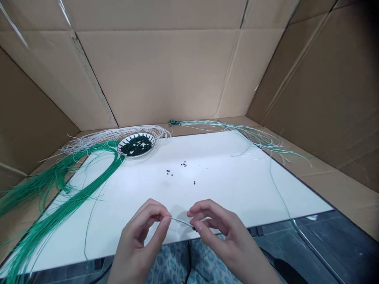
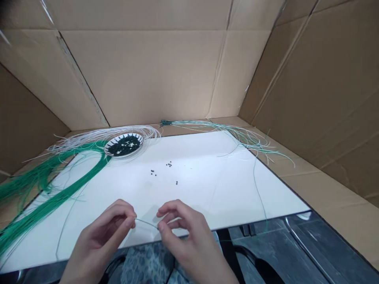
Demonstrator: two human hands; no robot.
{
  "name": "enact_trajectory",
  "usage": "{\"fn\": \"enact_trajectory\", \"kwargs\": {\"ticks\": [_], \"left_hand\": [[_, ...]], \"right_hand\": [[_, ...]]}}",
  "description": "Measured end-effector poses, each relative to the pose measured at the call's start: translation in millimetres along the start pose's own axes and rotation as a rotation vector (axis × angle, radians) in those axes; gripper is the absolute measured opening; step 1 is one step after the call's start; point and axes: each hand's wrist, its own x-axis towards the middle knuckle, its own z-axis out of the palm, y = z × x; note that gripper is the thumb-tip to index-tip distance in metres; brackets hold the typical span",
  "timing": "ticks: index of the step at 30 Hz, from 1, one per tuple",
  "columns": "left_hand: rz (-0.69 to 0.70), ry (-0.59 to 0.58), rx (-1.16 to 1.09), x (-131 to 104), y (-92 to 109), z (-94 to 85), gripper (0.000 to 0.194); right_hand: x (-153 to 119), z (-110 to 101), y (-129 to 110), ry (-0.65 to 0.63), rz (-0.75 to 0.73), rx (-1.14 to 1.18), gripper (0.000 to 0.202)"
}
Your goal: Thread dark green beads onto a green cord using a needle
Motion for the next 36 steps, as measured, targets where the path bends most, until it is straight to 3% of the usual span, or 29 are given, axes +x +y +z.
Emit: {"fn": "enact_trajectory", "kwargs": {"ticks": [3, 5, 8, 9, 10, 13, 17, 20, 23, 27, 31, 36], "left_hand": [[0.039, -0.064, 0.037, -0.7, -3.7, 10.8, 0.017], [0.068, -0.164, 0.106, 4.2, -5.7, 18.8, 0.017], [0.065, -0.299, 0.379, 24.3, -10.0, 35.8, 0.008], [0.038, -0.301, 0.518, 33.7, -12.4, 43.2, 0.016], [0.006, -0.258, 0.689, 43.6, -15.3, 51.3, 0.022], [-0.044, -0.161, 0.85, 70.2, -25.0, 75.1, 0.028], [-0.037, -0.127, 0.877, 86.0, -32.4, 93.8, 0.026], [-0.031, -0.105, 0.838, 88.5, -34.6, 98.5, 0.029], [-0.037, -0.078, 0.759, 90.4, -36.0, 98.6, 0.032], [-0.052, -0.085, 0.537, 87.3, -32.5, 88.0, 0.023], [-0.122, -0.137, 0.243, 69.1, -23.7, 61.9, 0.025], [-0.253, -0.073, -0.248, 42.3, -13.0, 28.7, 0.02]], "right_hand": [[-4.3, -8.0, 6.2, -0.045, 0.004, 0.024, 0.014], [-6.3, -14.9, 9.4, 0.008, -0.025, 0.028, 0.015], [-8.4, -30.4, 12.1, 0.27, -0.04, 0.078, 0.014], [-8.9, -36.4, 12.6, 0.371, -0.031, 0.091, 0.013], [-9.4, -42.4, 13.1, 0.461, -0.022, 0.1, 0.013], [-10.4, -56.8, 15.6, 0.62, -0.021, 0.111, 0.017], [-9.8, -68.2, 25.2, 0.612, -0.039, 0.149, 0.019], [-5.7, -74.6, 33.8, 0.5, -0.057, 0.138, 0.018], [1.9, -75.9, 37.2, 0.408, -0.075, 0.117, 0.016], [14.3, -65.3, 30.8, 0.39, -0.063, 0.149, 0.012], [25.8, -47.3, 17.8, 0.296, -0.091, 0.159, 0.01], [32.6, -15.6, 3.1, 0.155, -0.108, 0.145, 0.014]]}}
